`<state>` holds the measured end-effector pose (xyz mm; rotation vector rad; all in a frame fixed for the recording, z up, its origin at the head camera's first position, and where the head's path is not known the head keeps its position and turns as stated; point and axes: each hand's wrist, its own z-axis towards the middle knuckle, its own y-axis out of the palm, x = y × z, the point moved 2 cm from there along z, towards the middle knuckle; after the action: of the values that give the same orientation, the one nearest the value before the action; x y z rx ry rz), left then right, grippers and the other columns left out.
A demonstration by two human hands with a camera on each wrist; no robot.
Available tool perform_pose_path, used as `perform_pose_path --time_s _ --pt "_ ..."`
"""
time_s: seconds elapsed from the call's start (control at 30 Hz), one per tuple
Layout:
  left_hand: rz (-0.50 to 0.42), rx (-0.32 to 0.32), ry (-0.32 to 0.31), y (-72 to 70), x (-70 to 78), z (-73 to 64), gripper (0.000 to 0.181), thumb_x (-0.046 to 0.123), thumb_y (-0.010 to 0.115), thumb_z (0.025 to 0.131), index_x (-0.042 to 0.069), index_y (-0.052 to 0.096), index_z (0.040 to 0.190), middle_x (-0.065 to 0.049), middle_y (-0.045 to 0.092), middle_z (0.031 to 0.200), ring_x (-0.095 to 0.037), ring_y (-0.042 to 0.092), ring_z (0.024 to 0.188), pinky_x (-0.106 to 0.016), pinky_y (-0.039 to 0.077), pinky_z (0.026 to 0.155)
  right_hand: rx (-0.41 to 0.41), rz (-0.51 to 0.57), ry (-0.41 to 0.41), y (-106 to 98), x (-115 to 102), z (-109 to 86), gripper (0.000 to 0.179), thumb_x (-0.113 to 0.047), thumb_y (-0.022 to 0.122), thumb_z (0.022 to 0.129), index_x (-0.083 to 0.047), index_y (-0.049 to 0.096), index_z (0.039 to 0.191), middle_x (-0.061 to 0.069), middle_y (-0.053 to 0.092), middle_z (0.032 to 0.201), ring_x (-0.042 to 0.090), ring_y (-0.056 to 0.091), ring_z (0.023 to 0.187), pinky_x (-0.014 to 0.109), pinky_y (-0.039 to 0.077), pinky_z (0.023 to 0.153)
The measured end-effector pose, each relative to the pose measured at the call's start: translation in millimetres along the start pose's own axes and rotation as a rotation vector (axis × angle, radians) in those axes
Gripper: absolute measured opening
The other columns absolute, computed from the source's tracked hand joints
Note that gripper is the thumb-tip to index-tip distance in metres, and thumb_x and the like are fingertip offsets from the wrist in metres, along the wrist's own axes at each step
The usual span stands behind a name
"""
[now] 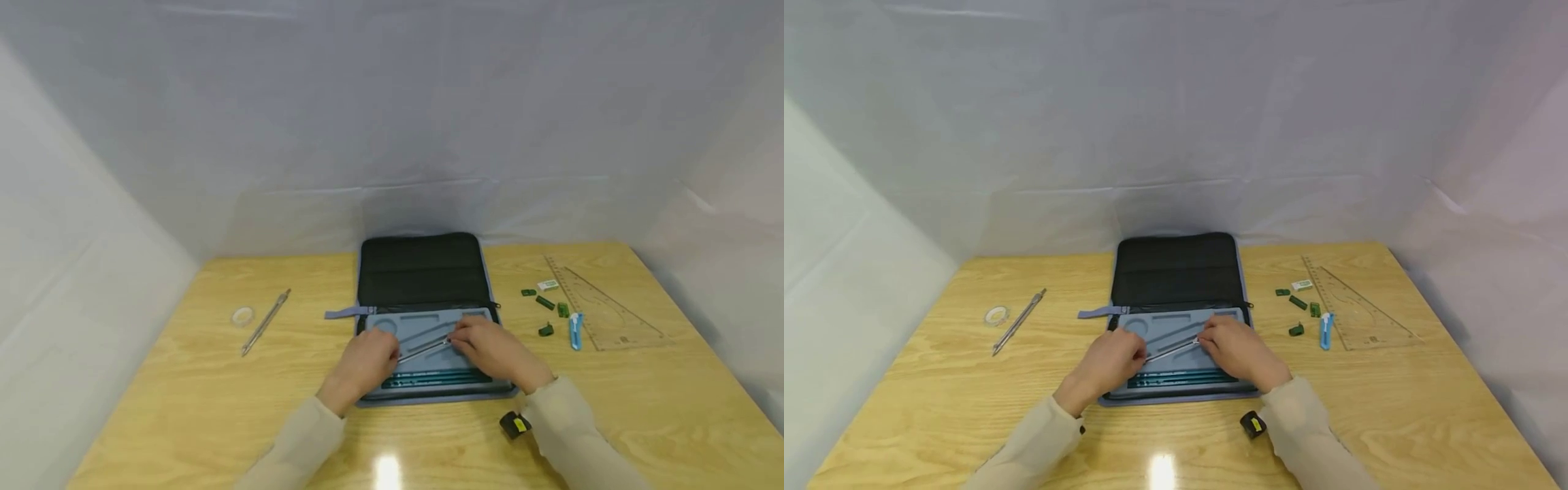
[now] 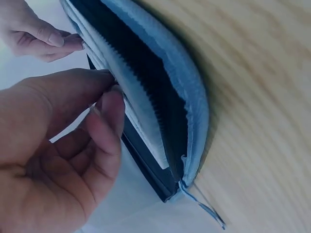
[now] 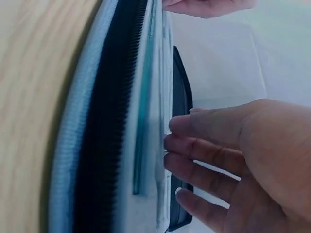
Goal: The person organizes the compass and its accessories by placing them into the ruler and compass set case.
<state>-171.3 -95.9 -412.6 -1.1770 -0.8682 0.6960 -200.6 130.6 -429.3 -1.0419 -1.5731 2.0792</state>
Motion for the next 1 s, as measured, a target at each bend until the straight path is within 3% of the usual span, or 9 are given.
perform_pose_path --time_s 0.13,0.47,0.73,1.0 --pt "0.01 0.009 -0.019 0.3 1.8 -0.8 0.039 0.001 0.064 0.08 0.017 0.044 0.051 0.007 0.037 0.053 -0.008 0.03 0.048 -0.024 0.03 0.042 0.01 -0.002 -0.002 0.9 -2.7 -1.1 0.021 -0.01 0.055 0.097 -0.003 0.07 0.111 0.005 0.059 0.106 0.023 0.056 0.1 0.039 0.049 0.083" --pt "0.067 -0.01 -0.084 2.1 9.7 1.8 0.036 -0.004 0.062 0.082 0.013 0.048 0.053 0.0 0.05 0.056 -0.013 0.047 0.049 -0.031 0.041 0.043 0.043 0.002 -0.087 6.1 -8.2 -3.1 0.022 -0.004 0.056 0.095 0.003 0.068 0.112 0.007 0.055 0.102 0.026 0.052 0.097 0.04 0.046 0.081" --pt "0.142 0.051 -0.126 0.6 18.3 -5.2 0.025 -0.004 0.066 0.079 0.009 0.058 0.059 -0.007 0.058 0.061 -0.026 0.06 0.055 -0.038 0.047 0.043 0.039 -0.135 0.042 -1.6 -11.8 -8.1 0.022 -0.013 0.061 0.094 -0.003 0.071 0.111 0.008 0.062 0.109 0.027 0.055 0.096 0.042 0.044 0.083" --pt "0.119 0.067 -0.12 -3.5 24.4 -9.6 0.022 -0.008 0.066 0.075 0.007 0.059 0.061 -0.006 0.056 0.058 -0.023 0.057 0.051 -0.034 0.045 0.042 0.061 -0.167 0.067 -1.6 -10.8 -10.7 0.023 -0.014 0.061 0.094 -0.006 0.071 0.113 0.006 0.063 0.11 0.024 0.056 0.095 0.039 0.044 0.08"
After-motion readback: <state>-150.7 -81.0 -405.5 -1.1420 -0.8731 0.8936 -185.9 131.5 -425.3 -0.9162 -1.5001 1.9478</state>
